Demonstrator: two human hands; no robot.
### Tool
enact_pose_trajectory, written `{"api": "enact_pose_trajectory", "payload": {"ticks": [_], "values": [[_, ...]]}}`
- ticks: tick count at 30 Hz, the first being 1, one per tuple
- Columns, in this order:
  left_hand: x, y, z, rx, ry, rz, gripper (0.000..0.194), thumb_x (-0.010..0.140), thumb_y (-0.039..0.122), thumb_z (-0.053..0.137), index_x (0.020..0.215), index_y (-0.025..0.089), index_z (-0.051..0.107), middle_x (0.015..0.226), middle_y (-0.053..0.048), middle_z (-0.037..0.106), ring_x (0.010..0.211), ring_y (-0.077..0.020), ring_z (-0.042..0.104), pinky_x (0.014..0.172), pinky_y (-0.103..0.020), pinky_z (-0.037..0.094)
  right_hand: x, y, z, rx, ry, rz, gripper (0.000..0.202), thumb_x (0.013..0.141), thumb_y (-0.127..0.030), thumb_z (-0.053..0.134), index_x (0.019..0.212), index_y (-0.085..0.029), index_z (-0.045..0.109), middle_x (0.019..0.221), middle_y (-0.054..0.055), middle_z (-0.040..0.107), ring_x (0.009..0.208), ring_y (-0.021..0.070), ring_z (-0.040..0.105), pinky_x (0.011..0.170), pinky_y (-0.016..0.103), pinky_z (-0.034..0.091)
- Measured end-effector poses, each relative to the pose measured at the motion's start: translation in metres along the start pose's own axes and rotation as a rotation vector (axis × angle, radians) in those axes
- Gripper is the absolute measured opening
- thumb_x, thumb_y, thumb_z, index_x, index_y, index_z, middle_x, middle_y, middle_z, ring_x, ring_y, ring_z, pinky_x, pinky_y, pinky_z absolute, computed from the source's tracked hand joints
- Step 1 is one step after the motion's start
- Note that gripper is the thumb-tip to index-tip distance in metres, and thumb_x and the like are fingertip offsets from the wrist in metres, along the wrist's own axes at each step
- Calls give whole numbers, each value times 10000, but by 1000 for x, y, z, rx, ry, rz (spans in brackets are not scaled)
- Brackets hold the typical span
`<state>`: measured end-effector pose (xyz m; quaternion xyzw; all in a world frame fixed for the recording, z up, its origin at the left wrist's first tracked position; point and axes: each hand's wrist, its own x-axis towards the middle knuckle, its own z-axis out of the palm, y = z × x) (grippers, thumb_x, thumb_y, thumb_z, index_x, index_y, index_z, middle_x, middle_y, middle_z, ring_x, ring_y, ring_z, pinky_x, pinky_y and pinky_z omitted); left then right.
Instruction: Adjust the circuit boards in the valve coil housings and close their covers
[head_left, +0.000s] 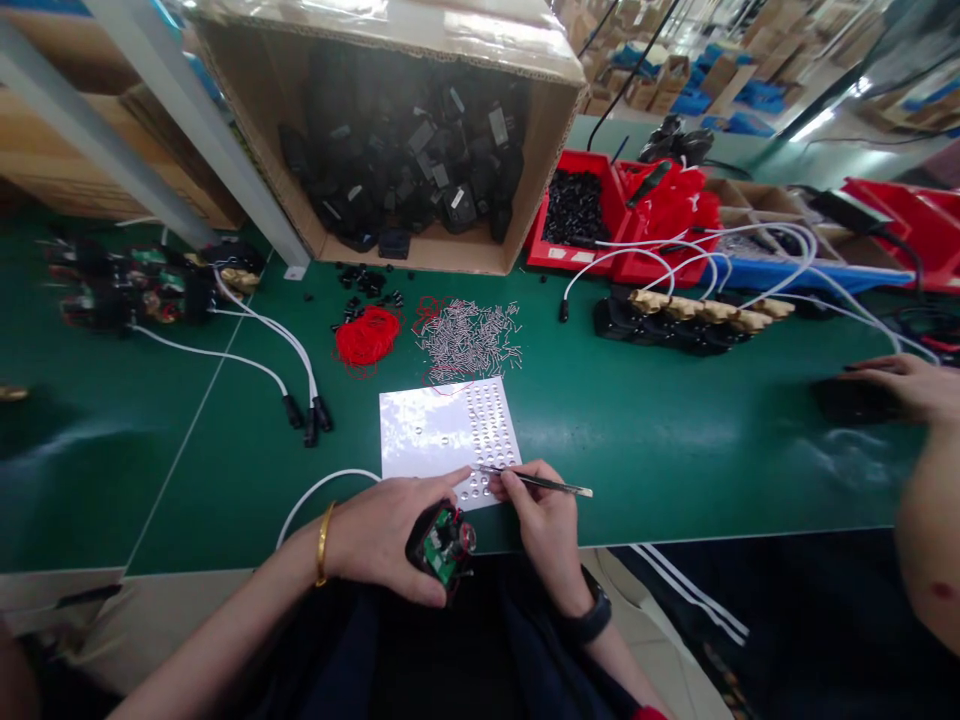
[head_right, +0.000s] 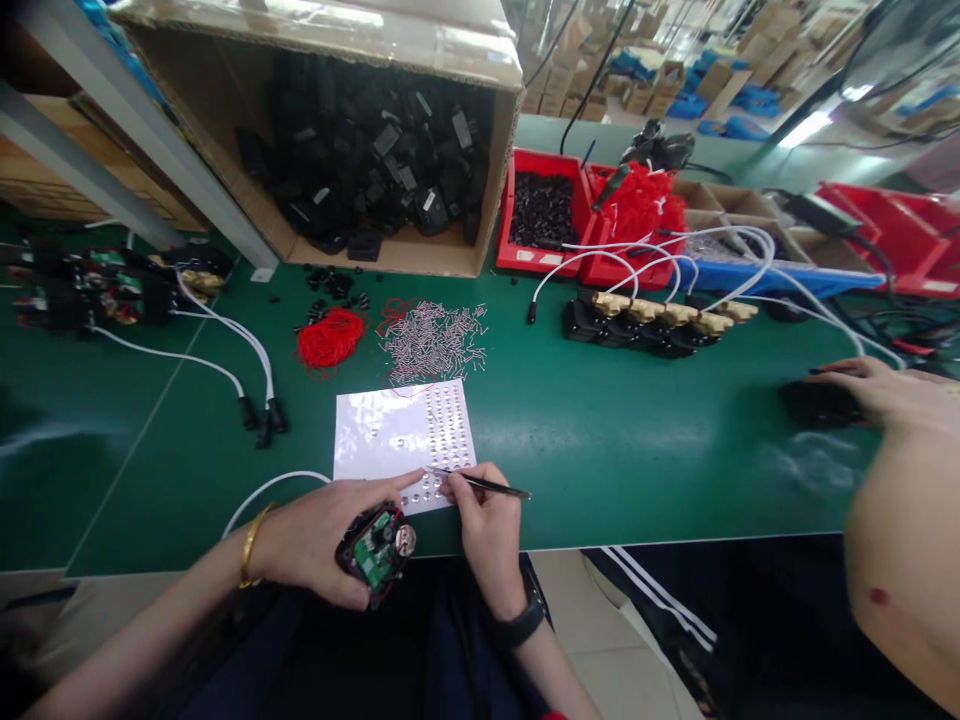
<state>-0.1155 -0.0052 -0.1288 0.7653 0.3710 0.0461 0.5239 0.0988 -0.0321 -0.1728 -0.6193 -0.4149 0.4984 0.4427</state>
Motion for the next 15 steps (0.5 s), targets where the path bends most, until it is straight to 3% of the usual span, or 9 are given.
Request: {"api": "enact_pose_trajectory", "payload": {"ticks": [10,13,15], "values": [[0,-1,1,-31,19,-13,1020,550,469,752,1410,233,257,1287,-108,530,1137,-317,524,970,-404,396,2,-1,-7,-15,-103,18,236,812,-410,618,759,-185,568,702,60,682,653,215,664,637,329,529],[-4,-2,0,-106,43,39,868,534,462,771,1307,255,435,1350,-93,469,1176,-315,489,995,-413,376,2,-1,-5,-6,-85,18,230,801,-407,633,800,-187,565,716,55,682,663,211,666,641,320,530],[-8,-4,1,-171,136,66,736,507,447,794,1169,242,548,1378,-89,425,1219,-319,439,1016,-418,359,1,-2,-3,29,-65,28,236,787,-396,654,842,-192,549,719,46,684,668,207,670,644,313,534]]}}
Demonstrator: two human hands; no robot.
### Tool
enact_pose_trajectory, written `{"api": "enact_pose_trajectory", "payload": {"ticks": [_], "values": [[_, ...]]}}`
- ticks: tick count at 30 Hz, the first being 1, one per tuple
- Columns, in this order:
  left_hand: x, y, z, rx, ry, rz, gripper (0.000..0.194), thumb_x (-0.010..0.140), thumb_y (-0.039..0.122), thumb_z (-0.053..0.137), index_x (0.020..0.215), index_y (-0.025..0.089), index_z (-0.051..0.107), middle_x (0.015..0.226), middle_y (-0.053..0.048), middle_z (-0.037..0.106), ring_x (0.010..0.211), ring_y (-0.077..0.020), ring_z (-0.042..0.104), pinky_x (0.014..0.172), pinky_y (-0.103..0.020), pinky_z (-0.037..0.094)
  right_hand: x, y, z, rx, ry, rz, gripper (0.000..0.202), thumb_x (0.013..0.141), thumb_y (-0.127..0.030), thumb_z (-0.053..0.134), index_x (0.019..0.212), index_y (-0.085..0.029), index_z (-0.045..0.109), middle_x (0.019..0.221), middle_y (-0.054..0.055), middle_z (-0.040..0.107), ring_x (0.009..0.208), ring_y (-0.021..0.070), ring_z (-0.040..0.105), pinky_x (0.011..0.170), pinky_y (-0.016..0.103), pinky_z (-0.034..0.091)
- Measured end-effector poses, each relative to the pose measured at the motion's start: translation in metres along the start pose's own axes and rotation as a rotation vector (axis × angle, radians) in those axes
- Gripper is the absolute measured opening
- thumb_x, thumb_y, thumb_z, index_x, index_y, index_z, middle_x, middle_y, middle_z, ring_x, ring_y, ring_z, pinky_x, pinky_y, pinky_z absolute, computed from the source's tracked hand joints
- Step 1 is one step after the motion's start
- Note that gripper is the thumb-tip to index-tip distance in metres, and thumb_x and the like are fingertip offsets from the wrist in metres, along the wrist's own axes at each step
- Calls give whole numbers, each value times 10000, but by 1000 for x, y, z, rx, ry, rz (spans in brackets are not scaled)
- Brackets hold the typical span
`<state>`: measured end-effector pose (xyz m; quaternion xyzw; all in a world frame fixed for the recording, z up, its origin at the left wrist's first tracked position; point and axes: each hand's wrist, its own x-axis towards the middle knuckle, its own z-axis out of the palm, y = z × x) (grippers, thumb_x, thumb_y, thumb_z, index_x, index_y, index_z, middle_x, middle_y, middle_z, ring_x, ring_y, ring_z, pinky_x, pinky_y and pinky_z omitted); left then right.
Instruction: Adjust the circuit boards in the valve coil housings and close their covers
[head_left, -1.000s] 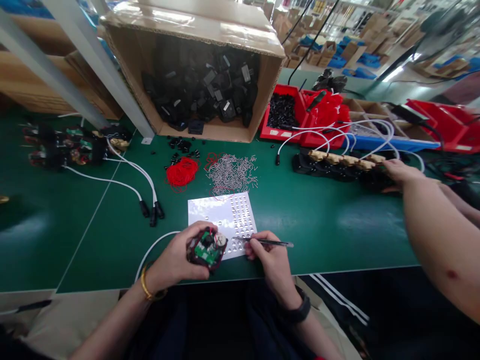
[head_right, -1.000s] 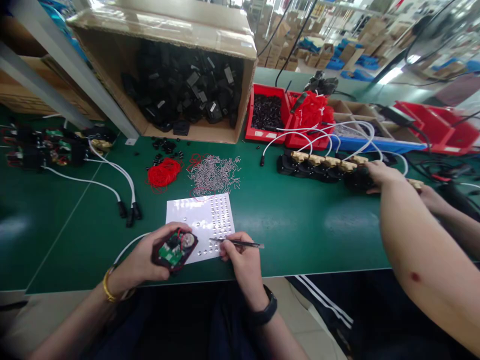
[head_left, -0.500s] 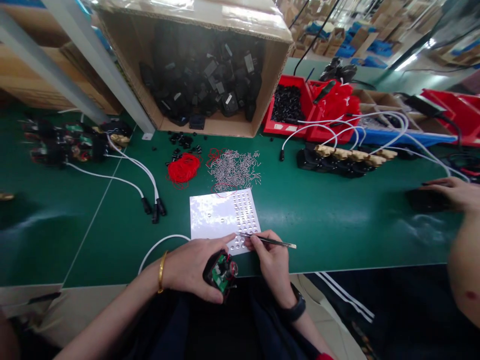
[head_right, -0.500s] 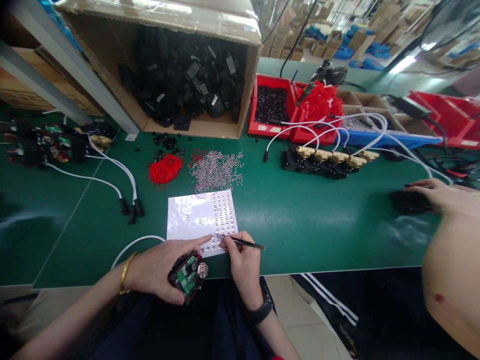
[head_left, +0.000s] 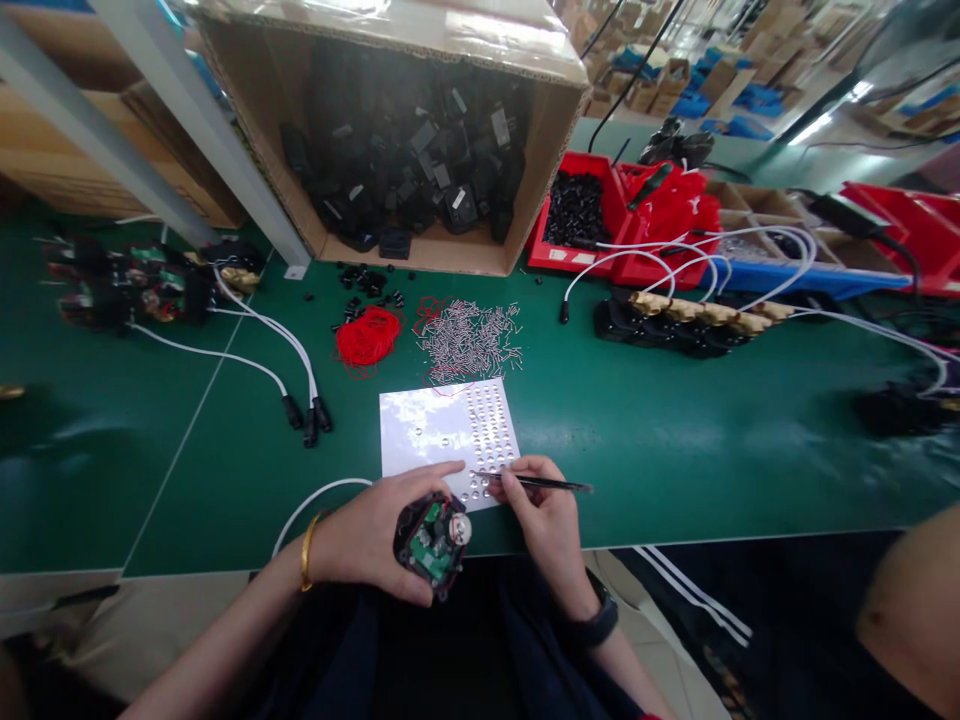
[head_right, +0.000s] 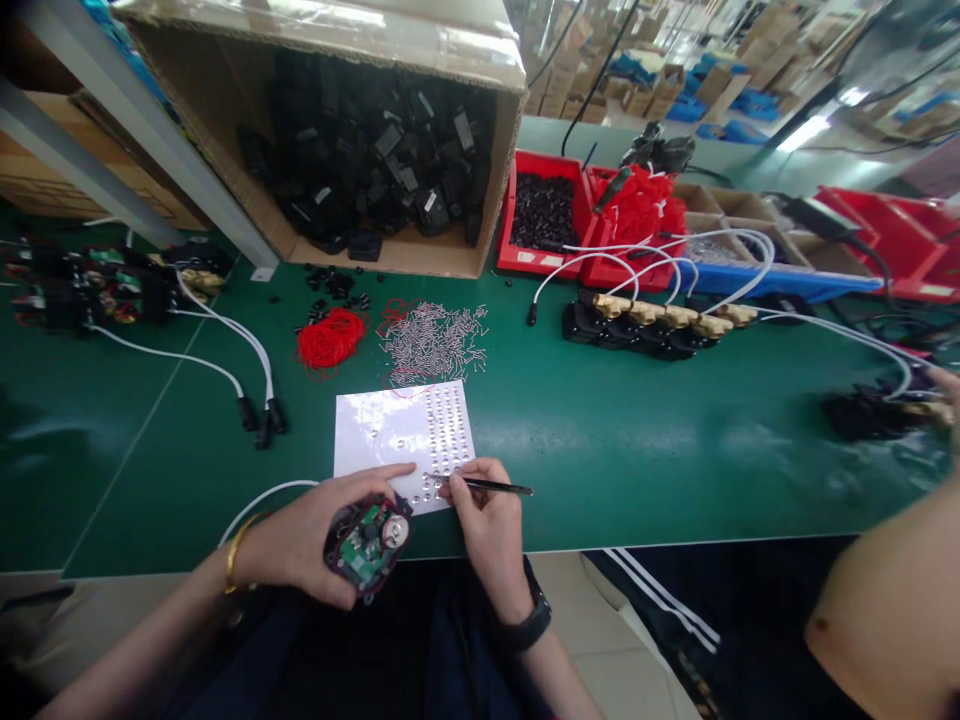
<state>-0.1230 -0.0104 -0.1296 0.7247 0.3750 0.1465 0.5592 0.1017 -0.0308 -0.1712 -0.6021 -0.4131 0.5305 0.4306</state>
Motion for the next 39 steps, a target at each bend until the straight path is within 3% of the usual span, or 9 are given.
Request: {"api": "enact_pose_trajectory", "payload": {"ticks": [6,10,13,16,20,29,39], "values": [[-5,-13,9,-63,578,-31,676,597,332,790,1183,246,464,1348,-107,353,1264,-299,369,1065,-451,301,-3,0,1,183,70,56,271,724,-362,728,804,-163,562,719,70,704,672,212,688,632,306,556],[6,-26,18,-129,726,2,702,655,298,761,1242,221,385,1280,-120,430,1219,-284,432,1073,-460,292,3,-16,0,461,104,163,319,643,-326,796,807,-154,582,739,93,717,674,216,696,581,274,564],[12,-33,23,-147,816,40,785,635,307,778,1276,207,335,1287,-130,432,1210,-285,446,1059,-462,315,7,-38,11,633,-13,235,290,652,-320,791,780,-171,578,782,90,720,746,200,693,631,254,560],[13,-33,27,-40,825,48,680,639,320,773,1215,216,427,1289,-119,448,1224,-289,432,1066,-482,300,9,-53,31,706,-106,215,242,676,-300,773,736,-183,571,781,57,713,801,176,676,764,281,534],[13,-28,27,60,846,30,589,681,332,737,1206,241,485,1301,-96,451,1236,-277,416,1063,-468,311,8,-56,50,719,-114,149,220,661,-271,777,727,-183,586,833,52,709,842,190,659,846,329,490],[16,-20,29,108,903,-32,547,692,334,729,1177,252,490,1251,-82,462,1204,-268,432,1044,-455,335,5,-52,52,626,-22,103,227,663,-285,775,741,-183,588,823,47,706,835,200,649,804,336,477],[19,-20,31,118,928,20,553,702,309,725,1191,265,471,1238,-67,467,1180,-251,447,1024,-438,357,4,-45,54,554,18,69,249,679,-312,761,768,-164,581,882,84,710,836,211,651,785,342,476]]}}
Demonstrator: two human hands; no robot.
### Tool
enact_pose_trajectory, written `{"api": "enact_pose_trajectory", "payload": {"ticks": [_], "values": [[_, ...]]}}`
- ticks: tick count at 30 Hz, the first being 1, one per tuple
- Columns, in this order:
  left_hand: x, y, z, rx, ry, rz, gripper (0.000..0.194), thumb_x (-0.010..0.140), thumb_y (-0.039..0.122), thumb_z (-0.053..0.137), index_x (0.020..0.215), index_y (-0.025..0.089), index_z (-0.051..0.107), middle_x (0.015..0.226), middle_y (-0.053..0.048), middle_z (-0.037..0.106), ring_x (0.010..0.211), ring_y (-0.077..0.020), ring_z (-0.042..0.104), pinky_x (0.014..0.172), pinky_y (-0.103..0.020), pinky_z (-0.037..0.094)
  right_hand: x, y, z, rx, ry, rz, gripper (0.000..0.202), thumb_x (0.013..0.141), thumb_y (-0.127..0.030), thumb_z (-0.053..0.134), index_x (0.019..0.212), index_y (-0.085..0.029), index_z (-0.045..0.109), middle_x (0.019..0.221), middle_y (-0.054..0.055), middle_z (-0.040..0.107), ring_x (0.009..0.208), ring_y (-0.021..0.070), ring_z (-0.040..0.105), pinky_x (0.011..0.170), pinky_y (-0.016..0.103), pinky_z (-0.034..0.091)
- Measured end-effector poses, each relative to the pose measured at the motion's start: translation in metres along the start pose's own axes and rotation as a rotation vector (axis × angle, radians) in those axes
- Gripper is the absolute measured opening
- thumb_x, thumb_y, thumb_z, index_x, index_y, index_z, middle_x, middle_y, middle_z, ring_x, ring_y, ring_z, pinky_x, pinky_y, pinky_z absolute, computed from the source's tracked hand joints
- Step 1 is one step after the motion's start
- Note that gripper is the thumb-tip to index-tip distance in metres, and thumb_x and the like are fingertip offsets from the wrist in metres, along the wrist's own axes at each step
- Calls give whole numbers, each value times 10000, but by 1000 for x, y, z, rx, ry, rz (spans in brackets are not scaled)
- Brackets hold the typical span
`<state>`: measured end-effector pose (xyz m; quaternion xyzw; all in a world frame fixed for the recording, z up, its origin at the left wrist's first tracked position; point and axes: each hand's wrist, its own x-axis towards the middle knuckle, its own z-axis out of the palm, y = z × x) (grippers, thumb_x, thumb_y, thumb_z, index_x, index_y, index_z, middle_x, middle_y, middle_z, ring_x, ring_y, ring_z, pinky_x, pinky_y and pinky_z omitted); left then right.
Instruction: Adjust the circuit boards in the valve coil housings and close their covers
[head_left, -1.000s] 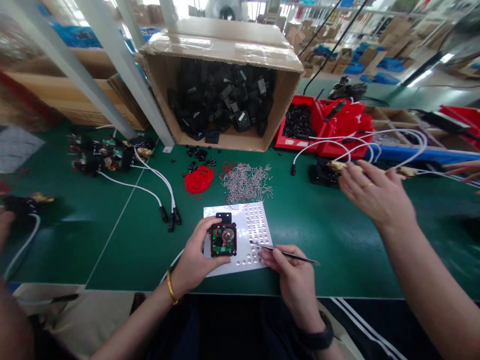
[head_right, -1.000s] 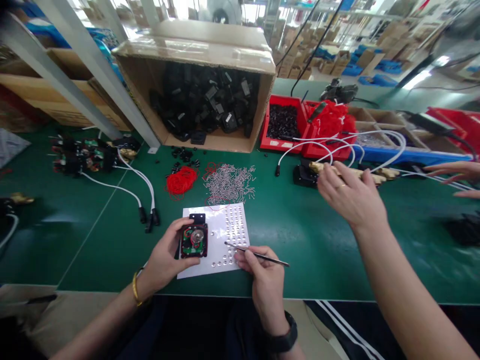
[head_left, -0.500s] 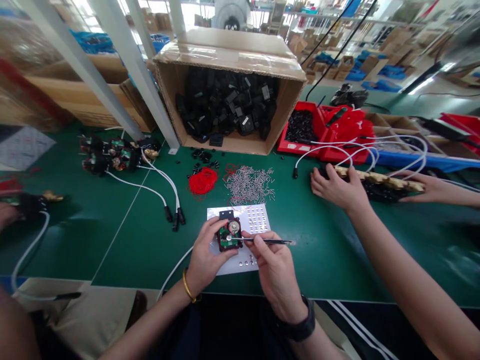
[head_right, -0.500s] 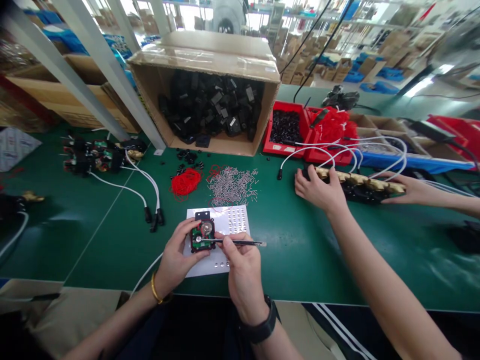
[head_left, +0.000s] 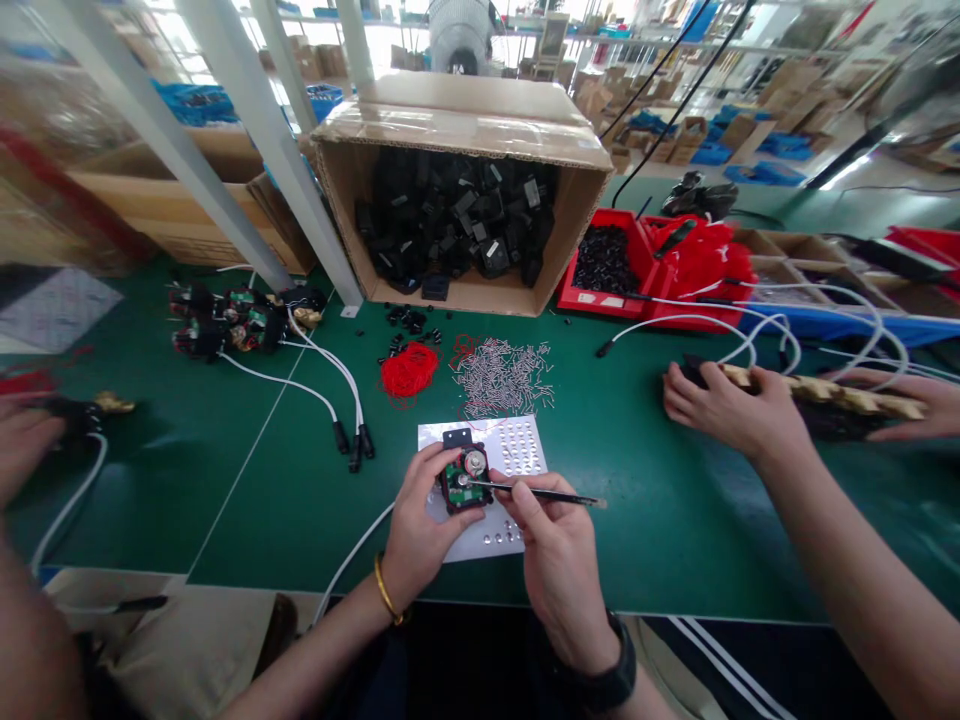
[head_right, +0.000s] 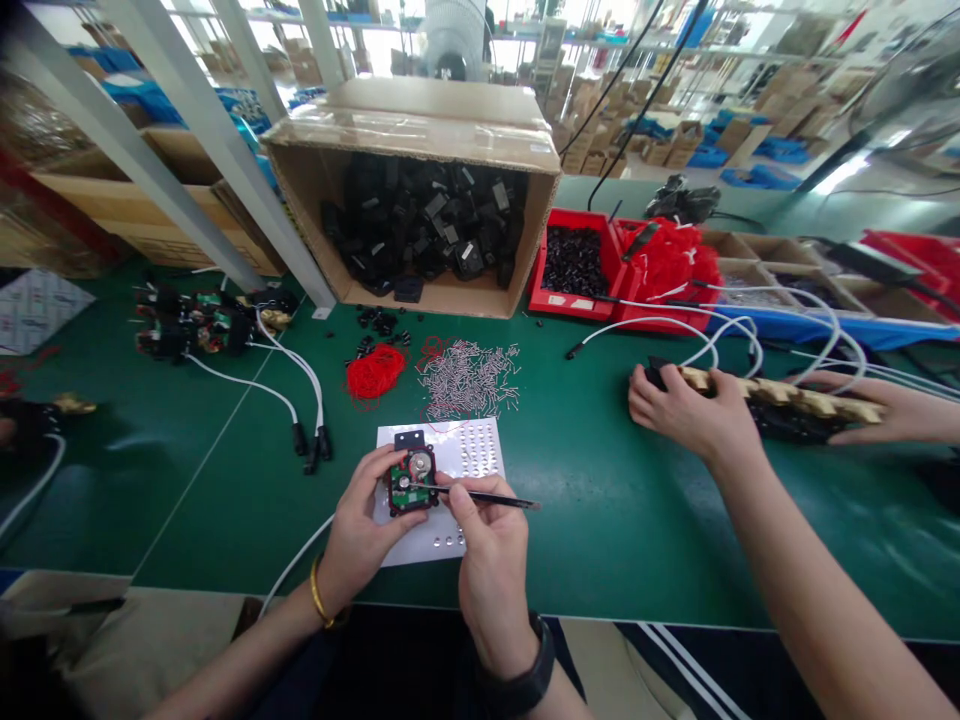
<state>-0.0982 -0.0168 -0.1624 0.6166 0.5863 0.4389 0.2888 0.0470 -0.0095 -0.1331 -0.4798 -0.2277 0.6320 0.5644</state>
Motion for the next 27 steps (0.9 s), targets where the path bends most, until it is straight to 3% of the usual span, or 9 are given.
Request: {"api": "enact_pose_trajectory", "payload": {"ticks": [5,16,22,27], "values": [[-1,-1,2,-8,20,2,564,695,289,731,1194,263,470,1231,-63,472,1174,-242,449,1016,-427,368,0,5,-4,-4,-21,-10,231,707,-297,745,800,-169,577,927,85,707,875,211,647,805,345,461],[0,-2,2,-28,37,16,570,689,259,737,1189,273,463,1203,-58,467,1166,-235,446,1006,-426,372,-2,-3,7,-9,-4,-8,221,683,-305,760,759,-174,599,866,53,712,836,193,639,801,334,445],[2,3,-1,-38,39,24,556,671,241,750,1156,251,477,1333,-84,375,1256,-262,363,1056,-467,303,-2,-3,5,-39,-14,-39,201,704,-293,744,767,-170,598,878,69,710,828,192,636,793,337,448],[0,0,0,-58,41,19,569,675,227,747,1169,261,466,1319,-82,402,1244,-259,379,1047,-471,311,-1,-5,7,-34,-21,-18,208,701,-294,744,761,-168,589,875,76,710,821,199,636,778,342,455]]}}
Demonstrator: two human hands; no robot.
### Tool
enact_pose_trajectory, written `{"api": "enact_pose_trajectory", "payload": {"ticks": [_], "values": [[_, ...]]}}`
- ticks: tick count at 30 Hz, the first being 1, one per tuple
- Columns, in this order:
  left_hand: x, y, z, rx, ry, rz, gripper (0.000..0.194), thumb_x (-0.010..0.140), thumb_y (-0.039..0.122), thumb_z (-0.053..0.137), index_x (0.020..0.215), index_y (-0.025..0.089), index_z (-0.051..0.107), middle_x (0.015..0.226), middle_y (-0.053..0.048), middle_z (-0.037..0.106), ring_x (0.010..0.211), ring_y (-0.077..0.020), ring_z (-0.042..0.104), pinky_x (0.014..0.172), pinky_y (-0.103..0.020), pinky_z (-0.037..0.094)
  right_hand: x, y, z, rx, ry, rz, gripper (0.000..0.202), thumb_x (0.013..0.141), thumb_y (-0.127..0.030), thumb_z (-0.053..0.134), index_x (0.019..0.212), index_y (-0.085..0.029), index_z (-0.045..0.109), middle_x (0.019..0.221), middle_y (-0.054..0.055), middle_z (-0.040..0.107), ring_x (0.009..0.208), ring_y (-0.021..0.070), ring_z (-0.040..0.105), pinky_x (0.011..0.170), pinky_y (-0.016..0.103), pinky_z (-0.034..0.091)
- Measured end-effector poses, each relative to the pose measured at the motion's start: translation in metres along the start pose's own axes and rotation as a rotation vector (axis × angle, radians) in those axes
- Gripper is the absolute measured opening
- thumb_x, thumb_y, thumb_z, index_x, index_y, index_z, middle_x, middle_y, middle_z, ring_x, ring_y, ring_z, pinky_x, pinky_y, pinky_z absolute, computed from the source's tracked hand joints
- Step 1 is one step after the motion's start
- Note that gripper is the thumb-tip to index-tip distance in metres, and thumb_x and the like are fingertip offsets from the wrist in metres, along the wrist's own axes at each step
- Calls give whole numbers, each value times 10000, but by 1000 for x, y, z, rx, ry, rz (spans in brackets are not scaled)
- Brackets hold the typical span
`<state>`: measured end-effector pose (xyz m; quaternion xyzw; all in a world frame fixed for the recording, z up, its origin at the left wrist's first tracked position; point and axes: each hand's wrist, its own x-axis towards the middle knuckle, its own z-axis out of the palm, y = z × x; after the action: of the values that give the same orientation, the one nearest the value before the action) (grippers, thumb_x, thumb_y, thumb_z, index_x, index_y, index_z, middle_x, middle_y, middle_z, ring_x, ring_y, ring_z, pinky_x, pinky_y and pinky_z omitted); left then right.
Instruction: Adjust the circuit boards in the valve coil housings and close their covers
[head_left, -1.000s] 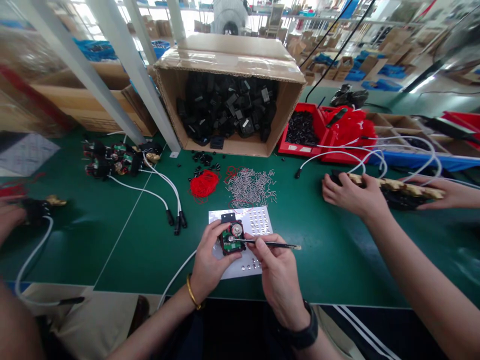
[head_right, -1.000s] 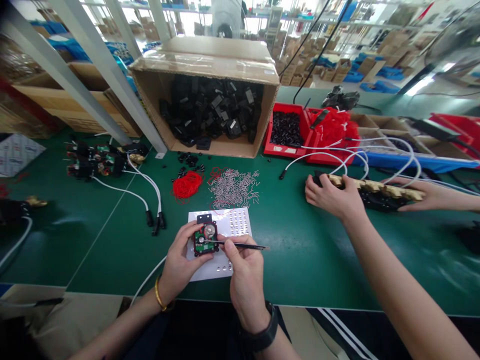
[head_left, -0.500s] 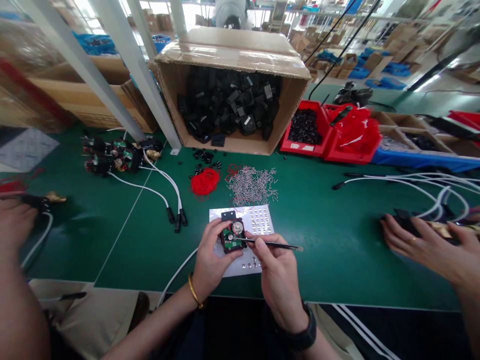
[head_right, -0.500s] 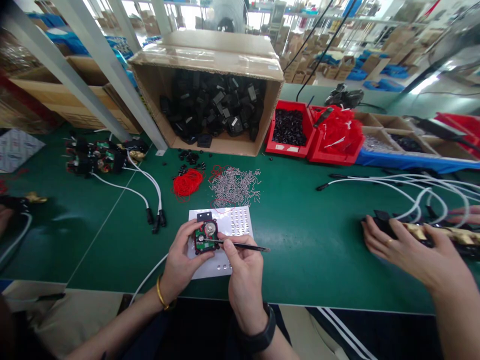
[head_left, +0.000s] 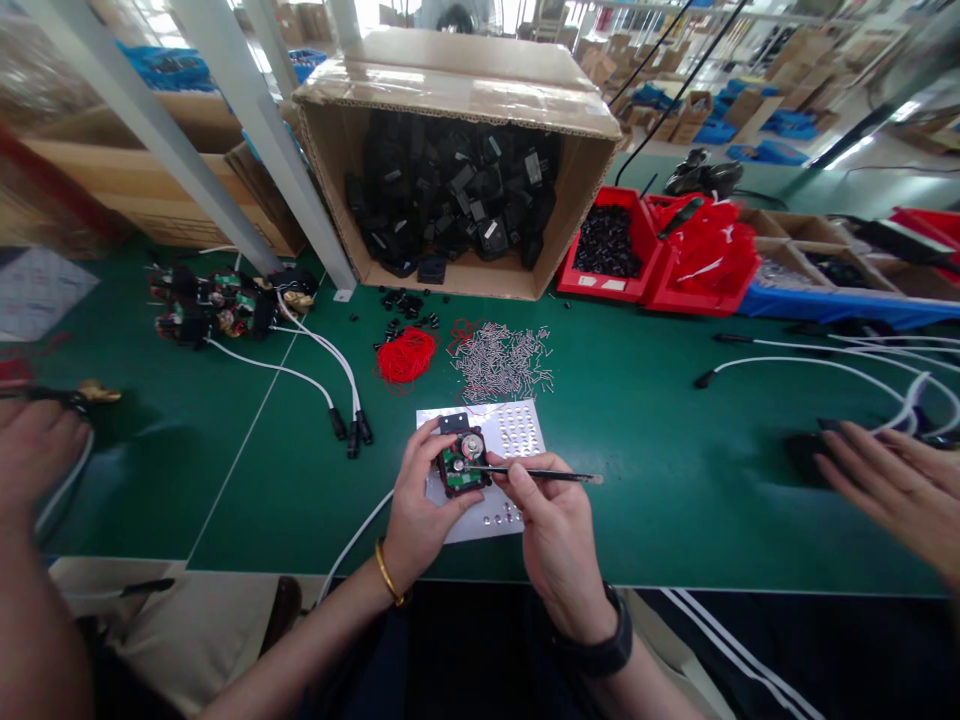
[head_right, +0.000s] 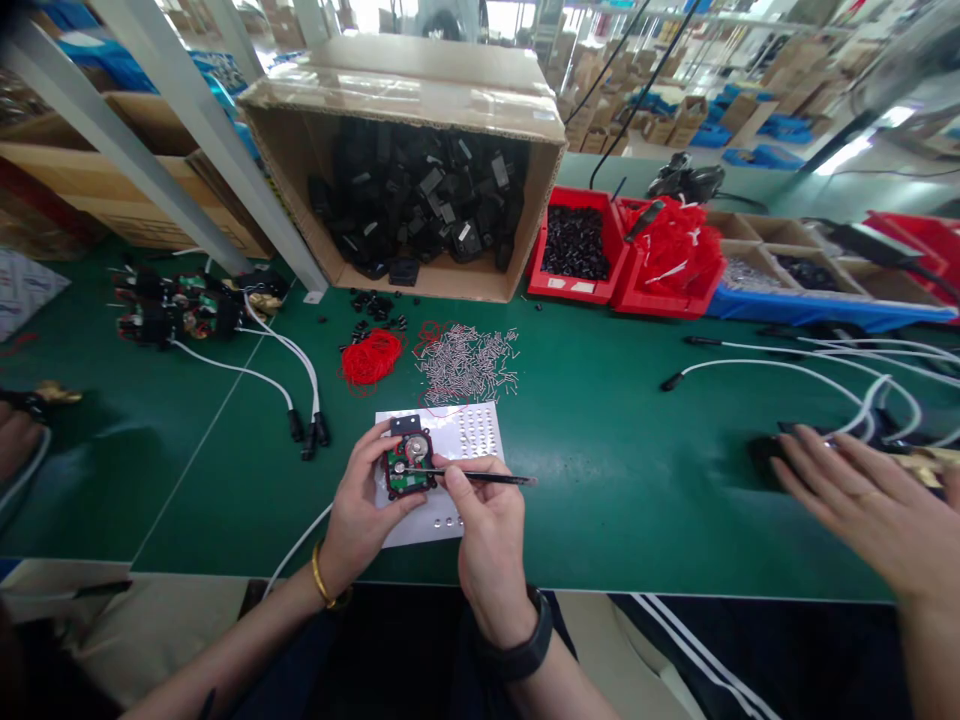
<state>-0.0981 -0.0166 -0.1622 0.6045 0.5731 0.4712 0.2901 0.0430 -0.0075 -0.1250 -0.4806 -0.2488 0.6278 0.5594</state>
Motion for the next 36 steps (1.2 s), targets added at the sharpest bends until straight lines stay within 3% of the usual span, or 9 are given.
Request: {"api": "enact_pose_trajectory", "payload": {"ticks": [7,24,28,32,36], "values": [[-2,-8,2,-42,3,-21,573,673,287,750,1168,267,463,1211,-72,436,1167,-259,434,1008,-466,354,1,-2,-1,-11,-11,34,212,708,-302,737,765,-166,585,885,83,709,825,207,640,785,360,455],[0,-1,0,21,15,-11,555,691,287,735,1175,255,465,1229,-83,421,1193,-262,417,1016,-469,353,0,-5,4,-102,-16,-27,204,711,-322,724,765,-175,594,884,68,706,843,212,643,790,354,482],[1,1,3,-26,56,23,587,704,239,723,1207,232,419,1314,-108,374,1256,-275,362,1050,-493,309,1,-4,4,-131,-8,-37,200,718,-323,720,775,-175,598,880,69,707,832,212,649,774,352,494],[2,-3,8,-119,84,88,597,731,201,694,1227,219,361,1301,-126,404,1238,-267,403,1028,-493,347,4,-3,2,-159,-9,-60,194,732,-319,714,783,-173,598,875,68,706,844,216,650,782,355,492],[2,-6,8,-69,85,159,542,736,181,691,1172,222,370,1271,-127,428,1212,-265,430,997,-506,377,8,1,2,-197,-21,-94,168,757,-305,695,798,-175,596,879,66,702,840,217,652,771,356,498]]}}
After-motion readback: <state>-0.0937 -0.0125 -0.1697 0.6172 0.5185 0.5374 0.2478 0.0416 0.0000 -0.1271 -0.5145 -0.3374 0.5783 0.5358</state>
